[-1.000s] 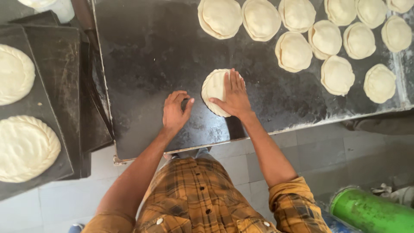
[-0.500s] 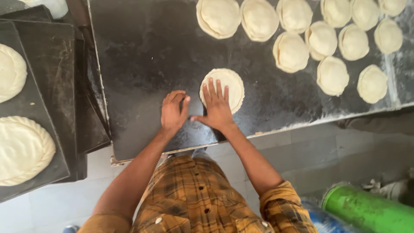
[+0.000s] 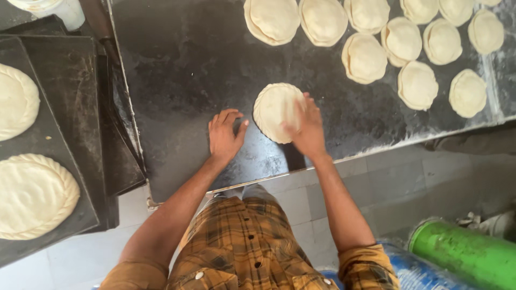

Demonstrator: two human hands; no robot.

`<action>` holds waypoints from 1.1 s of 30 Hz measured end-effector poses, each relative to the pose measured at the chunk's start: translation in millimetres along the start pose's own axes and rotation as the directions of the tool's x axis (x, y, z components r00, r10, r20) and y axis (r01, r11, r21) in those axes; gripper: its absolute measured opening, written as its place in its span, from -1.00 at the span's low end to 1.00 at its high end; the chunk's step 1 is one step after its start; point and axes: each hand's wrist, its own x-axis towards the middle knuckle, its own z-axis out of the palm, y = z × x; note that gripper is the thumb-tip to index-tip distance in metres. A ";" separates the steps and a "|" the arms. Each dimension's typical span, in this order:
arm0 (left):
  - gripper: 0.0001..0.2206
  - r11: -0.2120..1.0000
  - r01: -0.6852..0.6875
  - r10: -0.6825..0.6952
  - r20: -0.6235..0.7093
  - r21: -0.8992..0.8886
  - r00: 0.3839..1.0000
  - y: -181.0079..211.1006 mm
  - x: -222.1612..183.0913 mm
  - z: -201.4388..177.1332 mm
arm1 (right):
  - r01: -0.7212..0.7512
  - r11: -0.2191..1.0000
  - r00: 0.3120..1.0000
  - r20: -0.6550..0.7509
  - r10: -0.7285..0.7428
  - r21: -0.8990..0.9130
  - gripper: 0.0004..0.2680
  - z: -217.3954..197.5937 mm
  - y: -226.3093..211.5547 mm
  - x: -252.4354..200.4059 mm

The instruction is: The person crimps the edges of circular dough pieces by hand on a dark work surface and moves the finished pieces onto a metal tray.

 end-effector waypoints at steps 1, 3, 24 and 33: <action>-0.74 1.000 -0.001 0.000 0.008 0.019 1.000 0.4 3.1 3.0 | -0.105 0.989 0.994 0.014 0.104 0.108 -0.38 1.8 19.1 10.0; -0.60 0.999 -0.043 0.045 0.082 -0.026 0.996 2.5 26.7 19.5 | -0.310 0.899 0.950 0.079 0.301 0.308 -0.41 6.0 50.9 33.2; -0.17 0.825 -0.459 0.228 0.550 0.330 0.804 62.3 22.8 28.9 | 0.425 0.895 0.862 0.243 -0.446 0.136 -0.31 -26.7 12.0 31.6; -0.28 0.933 -0.196 0.091 0.328 0.303 0.940 46.2 -19.1 4.3 | 0.456 0.870 0.799 0.345 -0.493 0.187 -0.24 -30.7 7.6 50.1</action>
